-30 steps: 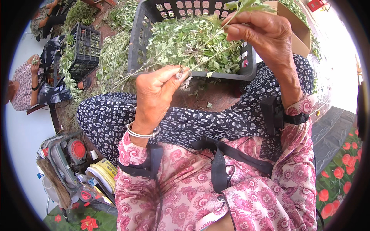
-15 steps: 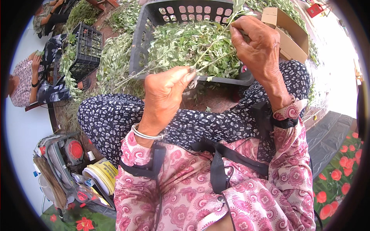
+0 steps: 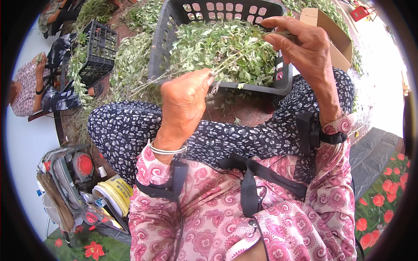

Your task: Picking leaves from plant stems and placing them into a plastic crate.

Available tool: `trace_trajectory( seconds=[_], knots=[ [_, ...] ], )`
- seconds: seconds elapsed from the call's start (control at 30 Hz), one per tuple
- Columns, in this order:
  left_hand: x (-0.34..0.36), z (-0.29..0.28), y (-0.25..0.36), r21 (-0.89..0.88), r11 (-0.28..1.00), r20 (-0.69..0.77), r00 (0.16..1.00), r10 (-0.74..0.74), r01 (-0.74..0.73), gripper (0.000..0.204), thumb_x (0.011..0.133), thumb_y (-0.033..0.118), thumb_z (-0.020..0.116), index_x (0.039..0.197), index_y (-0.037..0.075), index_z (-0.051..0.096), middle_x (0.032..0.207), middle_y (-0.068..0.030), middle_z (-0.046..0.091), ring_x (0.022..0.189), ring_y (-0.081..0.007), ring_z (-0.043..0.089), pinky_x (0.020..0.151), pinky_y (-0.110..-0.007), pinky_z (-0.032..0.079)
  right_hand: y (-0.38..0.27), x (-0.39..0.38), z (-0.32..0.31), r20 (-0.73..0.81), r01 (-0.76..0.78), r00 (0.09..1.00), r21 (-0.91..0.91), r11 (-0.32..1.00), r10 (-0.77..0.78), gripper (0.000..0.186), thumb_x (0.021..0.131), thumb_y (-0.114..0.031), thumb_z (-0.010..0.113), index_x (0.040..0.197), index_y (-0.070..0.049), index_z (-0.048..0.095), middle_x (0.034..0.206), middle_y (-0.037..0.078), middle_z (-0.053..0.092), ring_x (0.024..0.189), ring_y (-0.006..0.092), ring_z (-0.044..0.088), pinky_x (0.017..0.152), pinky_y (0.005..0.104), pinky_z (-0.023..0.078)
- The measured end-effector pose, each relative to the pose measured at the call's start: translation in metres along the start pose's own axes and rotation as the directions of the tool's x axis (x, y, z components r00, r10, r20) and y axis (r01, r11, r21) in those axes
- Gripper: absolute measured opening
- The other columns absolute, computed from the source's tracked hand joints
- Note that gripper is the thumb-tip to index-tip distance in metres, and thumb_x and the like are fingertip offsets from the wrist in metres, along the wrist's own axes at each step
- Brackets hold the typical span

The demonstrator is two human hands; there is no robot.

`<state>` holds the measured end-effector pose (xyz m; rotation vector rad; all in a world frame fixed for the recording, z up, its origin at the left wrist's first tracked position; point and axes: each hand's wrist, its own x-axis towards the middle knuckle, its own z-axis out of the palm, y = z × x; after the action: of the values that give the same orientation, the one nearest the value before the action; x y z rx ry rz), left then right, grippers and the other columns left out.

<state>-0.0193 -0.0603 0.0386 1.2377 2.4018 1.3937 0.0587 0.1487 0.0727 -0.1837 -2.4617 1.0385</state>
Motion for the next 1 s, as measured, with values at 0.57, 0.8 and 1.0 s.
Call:
trace_trajectory(
  seconds=[0.57, 0.8, 1.0],
  knots=[
    [0.001, 0.003, -0.001, 0.224, 0.966, 0.03, 0.992, 0.124, -0.127, 0.012, 0.073, -0.001, 0.06, 0.085, -0.003, 0.06, 0.076, -0.0143, 0.062, 0.066, -0.0211, 0.061, 0.059, -0.025, 0.047, 0.012, -0.001, 0.013, 0.134, 0.165, 0.979, -0.105, 0.981, -0.151, 0.011, 0.077, -0.007, 0.059, 0.087, -0.004, 0.06, 0.062, -0.001, 0.054, 0.053, 0.0035, 0.049, 0.044, 0.018, 0.038],
    [0.0, 0.001, -0.006, 0.31, 0.932, 0.033, 0.982, 0.186, -0.187, 0.017, 0.072, -0.002, 0.059, 0.089, -0.002, 0.059, 0.067, -0.0126, 0.056, 0.055, -0.0213, 0.055, 0.05, -0.028, 0.043, 0.008, -0.002, 0.011, 0.141, -0.163, 0.977, 0.001, 0.987, 0.161, 0.016, 0.081, -0.013, 0.055, 0.092, -0.002, 0.059, 0.056, 0.0, 0.054, 0.04, 0.0036, 0.046, 0.036, 0.0175, 0.036],
    [0.001, 0.002, -0.008, 0.41, 0.87, 0.042, 0.959, 0.28, -0.272, 0.019, 0.07, -0.004, 0.058, 0.089, 0.0, 0.06, 0.06, -0.011, 0.05, 0.05, -0.0232, 0.05, 0.045, -0.03, 0.038, 0.003, 0.0, 0.011, 0.252, -0.289, 0.931, 0.071, 0.955, 0.263, 0.015, 0.077, -0.011, 0.055, 0.08, 0.002, 0.06, 0.051, 0.005, 0.055, 0.035, 0.0086, 0.049, 0.037, 0.0219, 0.04]
  ],
)
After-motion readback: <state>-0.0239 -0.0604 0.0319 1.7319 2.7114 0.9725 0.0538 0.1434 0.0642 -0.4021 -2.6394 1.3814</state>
